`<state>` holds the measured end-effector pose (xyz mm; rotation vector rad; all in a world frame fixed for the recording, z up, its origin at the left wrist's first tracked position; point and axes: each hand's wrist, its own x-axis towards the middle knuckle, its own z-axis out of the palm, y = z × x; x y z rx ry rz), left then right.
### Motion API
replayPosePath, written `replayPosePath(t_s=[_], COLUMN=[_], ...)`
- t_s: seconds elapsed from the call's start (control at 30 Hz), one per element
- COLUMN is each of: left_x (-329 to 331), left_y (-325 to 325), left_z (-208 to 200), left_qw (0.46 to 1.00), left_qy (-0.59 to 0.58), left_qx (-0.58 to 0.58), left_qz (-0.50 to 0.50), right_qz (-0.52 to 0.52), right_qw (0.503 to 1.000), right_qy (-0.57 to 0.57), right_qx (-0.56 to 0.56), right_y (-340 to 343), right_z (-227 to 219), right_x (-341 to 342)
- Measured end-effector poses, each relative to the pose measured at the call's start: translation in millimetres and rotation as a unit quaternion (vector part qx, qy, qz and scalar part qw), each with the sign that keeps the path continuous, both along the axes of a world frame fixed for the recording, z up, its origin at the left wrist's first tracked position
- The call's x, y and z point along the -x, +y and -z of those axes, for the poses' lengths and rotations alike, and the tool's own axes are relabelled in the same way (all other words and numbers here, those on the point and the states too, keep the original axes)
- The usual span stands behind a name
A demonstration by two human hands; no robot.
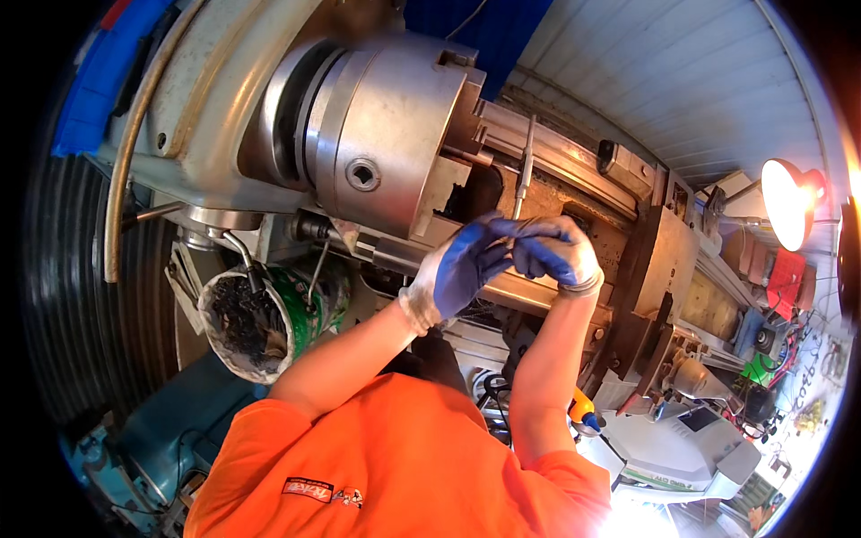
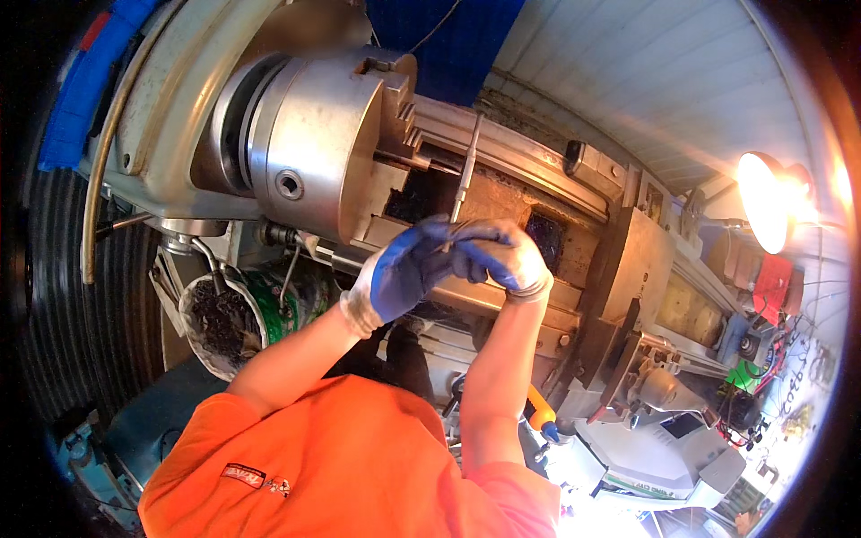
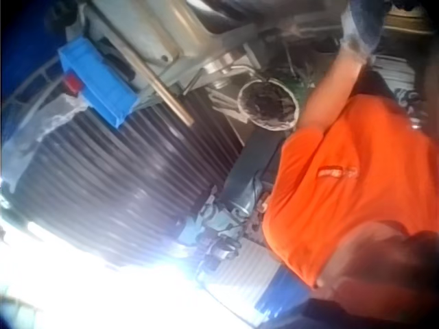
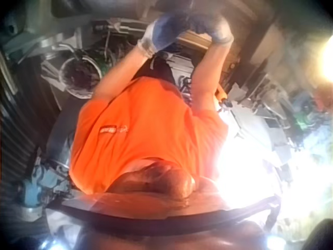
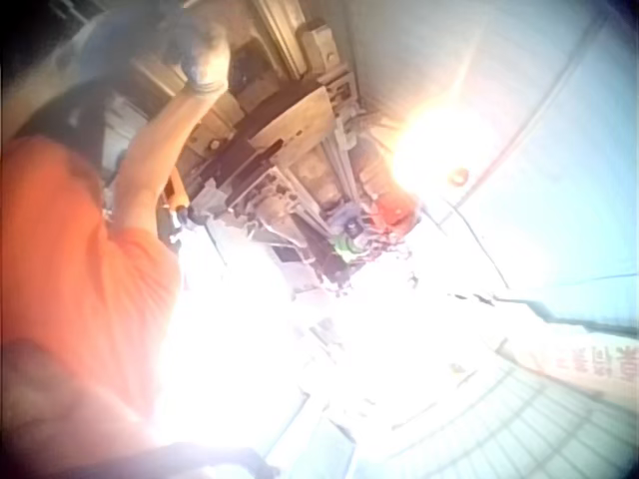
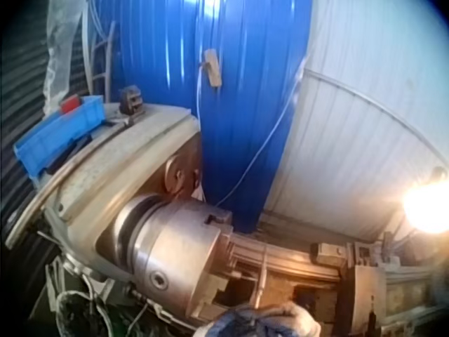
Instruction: The person operates a metal lathe in a workshop, using a wrench to tighten the chuck and a brush to clear metal shavings from the machine bed. They then use pliers to adjust a small metal component within the lathe's chuck and inspect the part.
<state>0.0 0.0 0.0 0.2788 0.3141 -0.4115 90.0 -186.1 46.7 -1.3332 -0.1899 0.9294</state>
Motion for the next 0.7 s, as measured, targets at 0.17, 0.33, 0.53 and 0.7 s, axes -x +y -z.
replayPosePath(t_s=[0.17,0.33,0.53,0.7], left_x=[-20.8,-19.2,-20.7,-19.4], left_y=[6.9,-3.5,-7.8,-15.3], left_z=[4.5,16.5,0.7,17.1], left_qw=[0.997,0.989,0.995,0.994], left_qy=[-0.030,0.094,0.052,0.088], left_qx=[-0.017,-0.041,0.078,0.039], left_qz=[-0.073,-0.108,-0.037,-0.055], right_qz=[-0.018,0.071,0.145,0.244], right_qw=[0.988,0.981,0.945,0.940], right_qy=[-0.065,-0.172,-0.291,-0.213], right_qx=[0.137,0.060,0.031,0.110], right_y=[15.9,21.9,31.3,46.4], right_z=[44.2,53.3,23.5,-6.7], right_x=[-20.3,-67.9,-79.7,-45.0])
